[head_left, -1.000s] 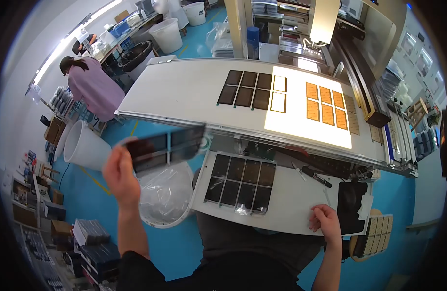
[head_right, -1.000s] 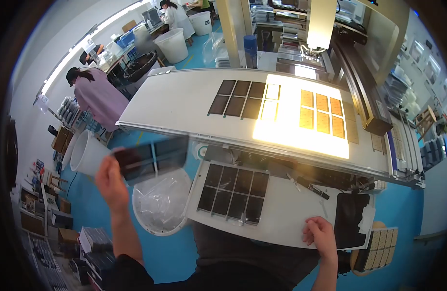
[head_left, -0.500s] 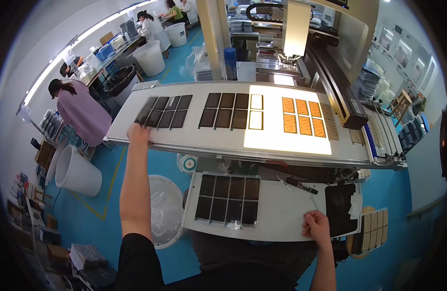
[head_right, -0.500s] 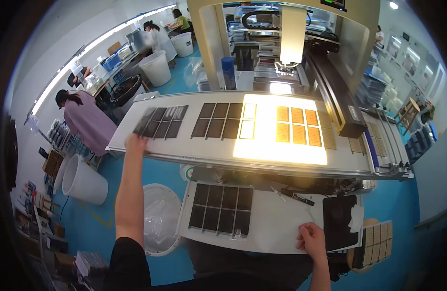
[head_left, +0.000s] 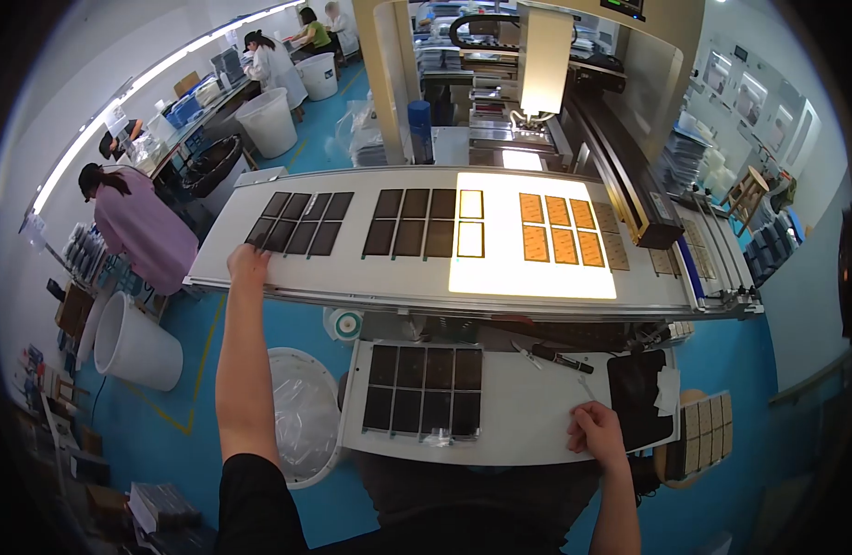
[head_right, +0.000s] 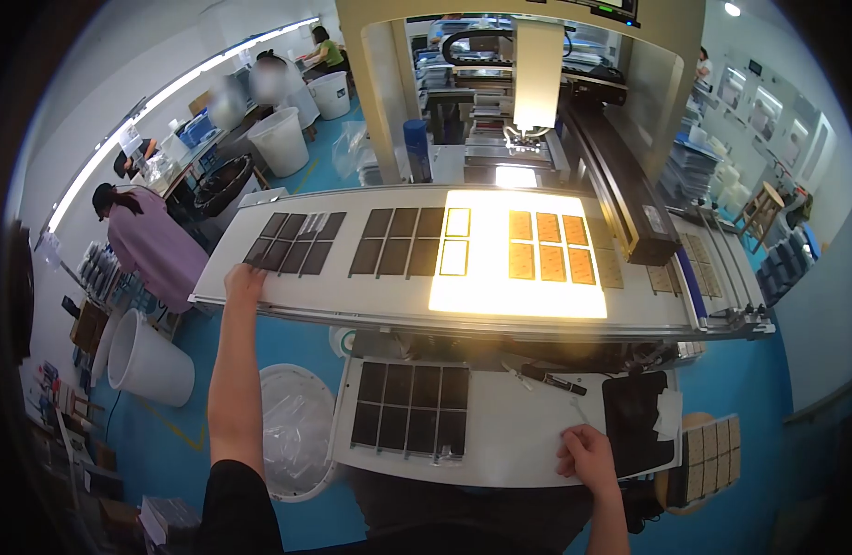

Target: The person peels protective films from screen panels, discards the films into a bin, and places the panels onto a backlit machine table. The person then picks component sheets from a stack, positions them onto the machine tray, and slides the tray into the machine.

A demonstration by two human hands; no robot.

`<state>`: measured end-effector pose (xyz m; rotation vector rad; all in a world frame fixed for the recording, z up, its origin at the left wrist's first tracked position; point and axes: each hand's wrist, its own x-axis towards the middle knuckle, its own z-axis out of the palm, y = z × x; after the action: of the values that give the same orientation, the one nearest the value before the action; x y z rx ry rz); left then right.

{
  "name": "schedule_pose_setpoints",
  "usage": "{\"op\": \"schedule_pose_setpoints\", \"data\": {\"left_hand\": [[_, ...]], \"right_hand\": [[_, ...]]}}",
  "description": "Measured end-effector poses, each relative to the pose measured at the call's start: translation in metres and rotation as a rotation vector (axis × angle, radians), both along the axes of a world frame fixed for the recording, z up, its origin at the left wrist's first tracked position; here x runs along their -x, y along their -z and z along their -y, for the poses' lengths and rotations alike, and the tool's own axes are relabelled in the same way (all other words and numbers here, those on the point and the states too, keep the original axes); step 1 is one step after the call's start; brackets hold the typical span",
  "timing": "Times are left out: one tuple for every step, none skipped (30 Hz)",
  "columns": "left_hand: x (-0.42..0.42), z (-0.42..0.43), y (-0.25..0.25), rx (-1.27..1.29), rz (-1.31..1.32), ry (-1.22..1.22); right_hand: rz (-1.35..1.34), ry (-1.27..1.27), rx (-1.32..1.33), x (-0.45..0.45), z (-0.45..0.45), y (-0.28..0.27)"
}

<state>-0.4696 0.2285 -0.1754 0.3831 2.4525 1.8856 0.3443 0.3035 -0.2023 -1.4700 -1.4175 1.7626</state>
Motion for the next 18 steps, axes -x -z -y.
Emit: {"op": "schedule_pose_setpoints", "data": {"left_hand": [[0.021, 0.015, 0.013, 0.344, -0.280, 0.034], [0.042, 0.027, 0.025, 0.682, -0.566, 0.072], [0.057, 0.033, 0.031, 0.559, -0.493, 0.060], [0.071, 0.039, 0.037, 0.431, -0.425, 0.046], [0.060, 0.035, 0.034, 0.190, -0.282, -0.030], [0.047, 0.032, 0.030, -0.076, -0.168, -0.118], [0.003, 0.031, 0.010, -0.019, -0.363, -0.229], [-0.036, 0.035, -0.006, 0.048, -0.413, -0.186], [-0.074, 0.040, -0.018, 0.112, -0.465, -0.147], [-0.117, 0.041, -0.022, 0.096, -0.592, -0.114], [-0.161, 0.043, -0.025, 0.077, -0.720, -0.086], [-0.205, 0.047, -0.029, 0.034, -0.762, 0.023], [-0.249, 0.053, -0.031, -0.008, -0.805, 0.127], [-0.291, 0.059, -0.030, -0.070, -0.796, 0.244], [-0.321, 0.066, -0.021, -0.062, -0.802, 0.376], [-0.353, 0.068, -0.017, -0.093, -0.836, 0.479], [-0.389, 0.068, -0.014, -0.085, -0.816, 0.556], [-0.415, 0.074, -0.002, -0.003, -0.776, 0.669]], "right_hand": [[0.069, 0.017, -0.151, -0.006, -0.001, 0.007], [0.142, 0.038, -0.301, -0.017, -0.006, 0.021], [0.218, 0.060, -0.449, -0.028, -0.010, 0.031], [0.346, 0.128, -0.672, -0.037, -0.018, 0.035], [0.386, 0.194, -0.780, -0.044, -0.024, 0.028], [0.427, 0.259, -0.887, -0.049, -0.032, 0.020], [0.469, 0.324, -0.994, -0.054, -0.039, 0.012], [0.532, 0.316, -1.101, -0.058, -0.047, 0.008], [0.595, 0.305, -1.211, -0.062, -0.058, 0.007], [0.658, 0.292, -1.323, -0.065, -0.067, 0.007], [0.635, 0.244, -1.282, -0.069, -0.073, 0.011], [0.609, 0.194, -1.242, -0.071, -0.077, 0.017], [0.580, 0.141, -1.203, -0.073, -0.081, 0.023], [0.561, 0.131, -1.184, -0.072, -0.083, 0.028], [0.550, 0.125, -1.182, -0.072, -0.084, 0.031], [0.537, 0.115, -1.183, -0.073, -0.084, 0.034], [0.524, 0.100, -1.181, -0.072, -0.084, 0.035], [0.527, 0.093, -1.180, -0.070, -0.084, 0.032]]}}
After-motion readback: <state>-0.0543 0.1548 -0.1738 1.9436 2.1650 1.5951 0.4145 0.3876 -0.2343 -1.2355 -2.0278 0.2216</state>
